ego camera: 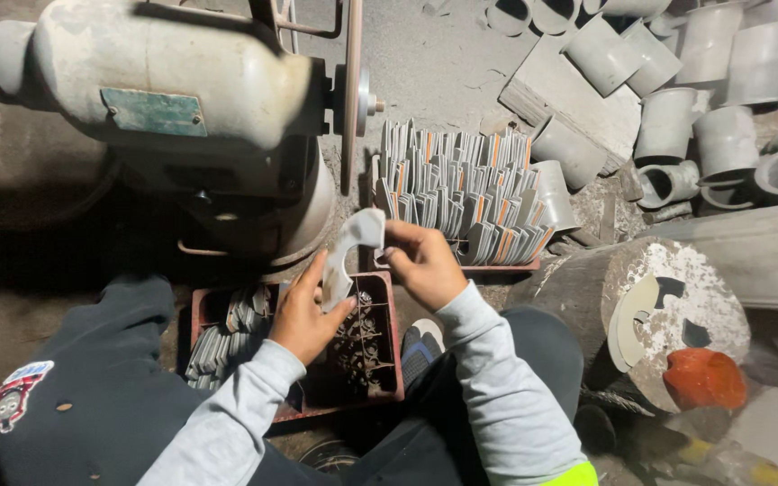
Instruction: The person sits on the floor and repeatedly presses small curved ceramic pieces against a rotating grinding wheel to smooth their edges. After each grind, the person places the finished piece into a red tray beside the machine.
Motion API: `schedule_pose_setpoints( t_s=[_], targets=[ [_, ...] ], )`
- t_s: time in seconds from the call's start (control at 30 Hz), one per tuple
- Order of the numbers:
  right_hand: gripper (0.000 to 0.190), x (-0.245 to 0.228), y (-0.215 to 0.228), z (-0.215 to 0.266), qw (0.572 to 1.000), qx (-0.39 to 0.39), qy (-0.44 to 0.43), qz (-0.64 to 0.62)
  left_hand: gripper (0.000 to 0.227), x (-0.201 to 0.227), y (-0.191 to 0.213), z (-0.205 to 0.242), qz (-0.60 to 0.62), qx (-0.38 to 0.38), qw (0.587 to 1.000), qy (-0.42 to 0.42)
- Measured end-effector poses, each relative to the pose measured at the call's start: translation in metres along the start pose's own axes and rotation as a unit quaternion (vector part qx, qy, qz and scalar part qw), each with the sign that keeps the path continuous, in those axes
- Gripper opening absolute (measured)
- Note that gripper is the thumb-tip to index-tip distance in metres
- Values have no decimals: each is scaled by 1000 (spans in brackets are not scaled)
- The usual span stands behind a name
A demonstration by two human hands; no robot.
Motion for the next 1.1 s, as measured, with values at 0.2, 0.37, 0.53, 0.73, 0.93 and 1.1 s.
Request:
schedule_pose_setpoints(
  t_s=[0.2,0.37,0.53,0.73,0.93,1.1],
  targets=[
    [47,1,0,-18,997,45,65,26,74,14,-5,-24,250,-124,960,-18],
    [51,-8,-13,-49,966,96,118,208,54,28,5,-48,374,-223,900,13],
    [52,-9,-16,-59,955,118,101,255,52,25,4,-55,398,-234,886,38],
    [49,-10,-17,-33,955,86,104,263,61,13,1,-30,365,-225,903,3],
    [40,6,3,0,998,0,-41,-43,84,18,14,-4,-77,49,979,-182],
    [41,0,-1,-9,999,37,33,22,78,17,6,-20,155,-111,982,-19]
  ],
)
Point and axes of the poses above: each hand's wrist, its own z-axis away from the middle knuckle, its own y-axis out of the back of the hand, x = y × z, the point moved 4 cm from there along -z, towards the middle knuckle, and after that the axes turned 4 degrees about y, right-handed, at the moved point
